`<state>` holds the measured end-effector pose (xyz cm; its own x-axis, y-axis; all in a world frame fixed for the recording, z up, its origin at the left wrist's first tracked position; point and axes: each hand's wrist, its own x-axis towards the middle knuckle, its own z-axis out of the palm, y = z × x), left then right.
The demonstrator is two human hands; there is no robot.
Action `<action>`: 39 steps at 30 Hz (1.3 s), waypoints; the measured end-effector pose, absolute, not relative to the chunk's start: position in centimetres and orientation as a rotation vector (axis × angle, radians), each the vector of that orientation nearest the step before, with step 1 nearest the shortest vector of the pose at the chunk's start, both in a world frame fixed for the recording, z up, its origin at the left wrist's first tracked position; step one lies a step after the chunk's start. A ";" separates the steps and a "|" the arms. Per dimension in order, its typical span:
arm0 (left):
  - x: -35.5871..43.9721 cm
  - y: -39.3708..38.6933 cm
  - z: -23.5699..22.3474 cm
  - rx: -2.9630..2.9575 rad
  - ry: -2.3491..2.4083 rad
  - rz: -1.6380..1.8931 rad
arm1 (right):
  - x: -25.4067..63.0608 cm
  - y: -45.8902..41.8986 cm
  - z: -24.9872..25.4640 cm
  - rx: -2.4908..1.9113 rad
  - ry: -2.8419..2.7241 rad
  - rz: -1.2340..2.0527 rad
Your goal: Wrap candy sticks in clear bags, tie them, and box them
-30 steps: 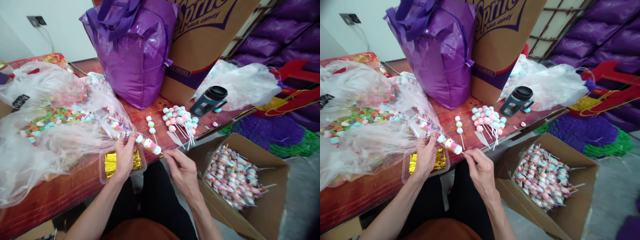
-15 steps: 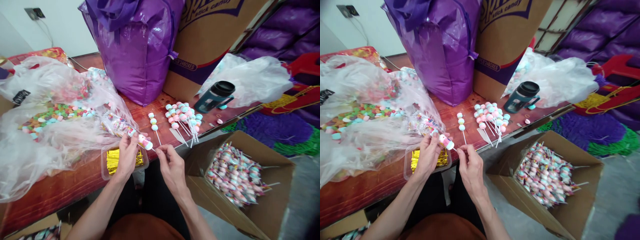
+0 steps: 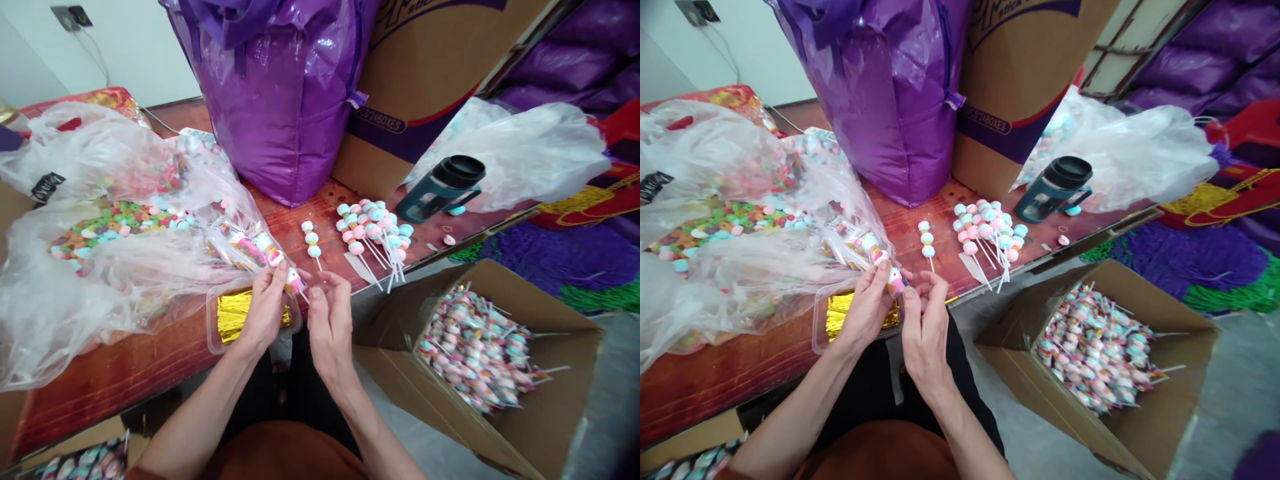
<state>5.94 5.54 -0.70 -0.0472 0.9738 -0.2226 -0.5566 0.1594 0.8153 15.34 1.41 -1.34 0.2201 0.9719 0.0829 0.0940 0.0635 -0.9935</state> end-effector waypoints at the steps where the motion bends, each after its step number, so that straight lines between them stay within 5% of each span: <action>1: 6.2 5.3 -0.9 0.592 0.948 1.384 | 15.1 1.7 -1.3 -1.303 -1.107 0.957; 12: 5.9 3.5 -0.5 0.788 1.019 1.439 | 12.4 3.3 -1.0 -1.171 -0.848 1.125; 23: 1.8 3.2 1.7 0.570 0.842 1.456 | 12.6 3.2 0.3 -0.979 -1.158 1.544; 31: -1.0 3.7 1.0 0.547 0.940 1.563 | 13.6 3.5 -0.9 -1.553 -2.278 0.436; 39: -1.6 3.8 0.1 0.527 0.971 1.531 | 12.8 3.0 -1.4 -1.565 -2.418 0.327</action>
<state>-1.58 3.84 0.07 -0.2096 0.9587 -0.1920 -0.5821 0.0354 0.8123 12.84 3.02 -1.37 -0.3966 0.9144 0.0807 0.8602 0.4009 -0.3152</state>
